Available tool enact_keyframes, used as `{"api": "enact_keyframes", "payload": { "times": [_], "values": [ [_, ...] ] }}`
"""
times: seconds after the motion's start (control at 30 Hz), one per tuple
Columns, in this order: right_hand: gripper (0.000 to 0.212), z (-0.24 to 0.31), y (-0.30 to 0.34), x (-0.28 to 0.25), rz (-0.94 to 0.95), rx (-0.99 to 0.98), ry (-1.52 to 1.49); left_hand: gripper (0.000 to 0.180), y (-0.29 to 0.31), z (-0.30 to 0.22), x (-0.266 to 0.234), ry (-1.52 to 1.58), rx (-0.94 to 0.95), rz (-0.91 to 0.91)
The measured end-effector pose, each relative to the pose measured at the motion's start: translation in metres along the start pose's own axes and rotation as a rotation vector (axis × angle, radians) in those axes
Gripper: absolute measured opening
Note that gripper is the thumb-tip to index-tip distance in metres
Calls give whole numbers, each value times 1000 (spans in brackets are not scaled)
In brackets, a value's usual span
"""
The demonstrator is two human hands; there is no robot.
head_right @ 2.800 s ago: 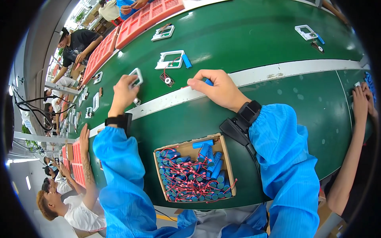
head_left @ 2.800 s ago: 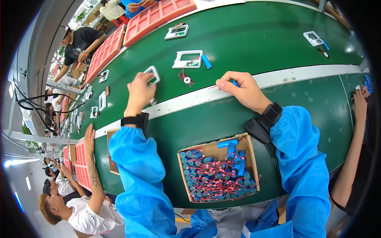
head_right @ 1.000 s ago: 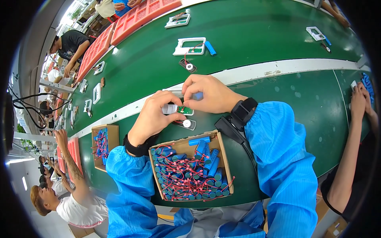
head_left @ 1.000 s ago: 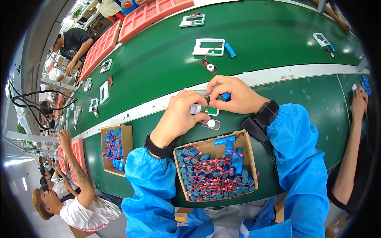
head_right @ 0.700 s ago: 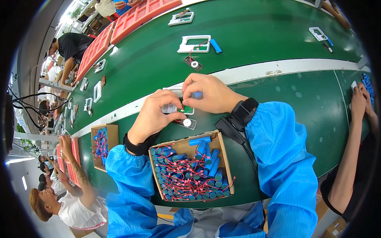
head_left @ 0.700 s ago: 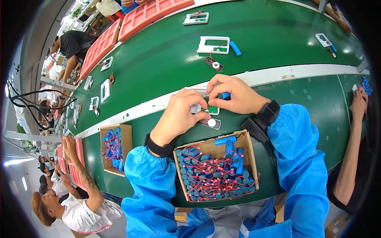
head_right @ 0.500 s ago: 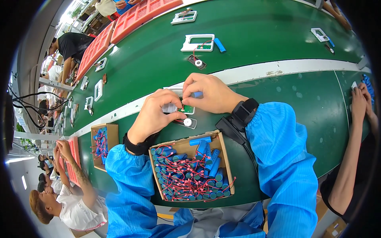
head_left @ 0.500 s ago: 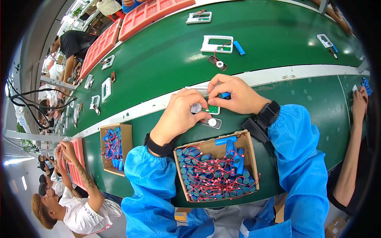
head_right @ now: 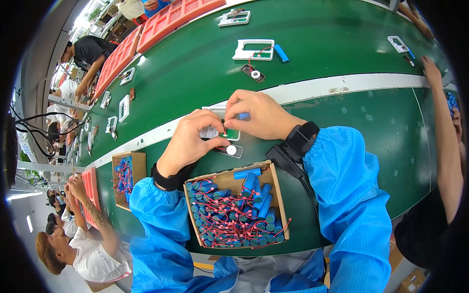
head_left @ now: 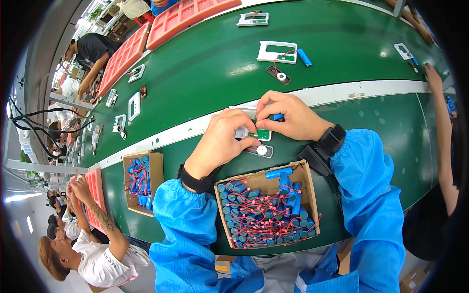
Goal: The person picks up a white plastic frame and a battery from a box, then fits the battery into the frame. They place a circuit board and a speaker into the frame, connecting the wires and pressing the components into position before setting the assembly aside.
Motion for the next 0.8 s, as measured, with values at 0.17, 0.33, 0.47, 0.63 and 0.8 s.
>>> {"api": "enact_keyframes", "payload": {
  "times": [0.17, 0.33, 0.47, 0.63, 0.8],
  "values": [
    [6, 3, 1, 2, -6, -5, 6, 26, 3, 0, 0, 5, -15, 2],
    [6, 5, 2, 4, -14, -19, 23, 26, 7, 0, 0, -13, -10, 1],
    [6, 5, 4, 6, -2, -18, 28, 25, 8, 0, 2, -18, 33, 17],
    [8, 6, 1, 7, -7, -24, 22, 24, 9, -1, 0, -44, 56, 10],
    [13, 11, 2, 0, -94, 7, 3, 23, 7, -3, -1, -133, 20, -54]
  ]
}}
Point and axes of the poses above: each hand's wrist, its own y-axis away from the middle knuckle, its own x-axis out of the palm, z = x × y, the point moved 6 cm from there along -y, towards the middle knuckle, and after that the axes turned 14 degrees about y, right-handed, at the moved point
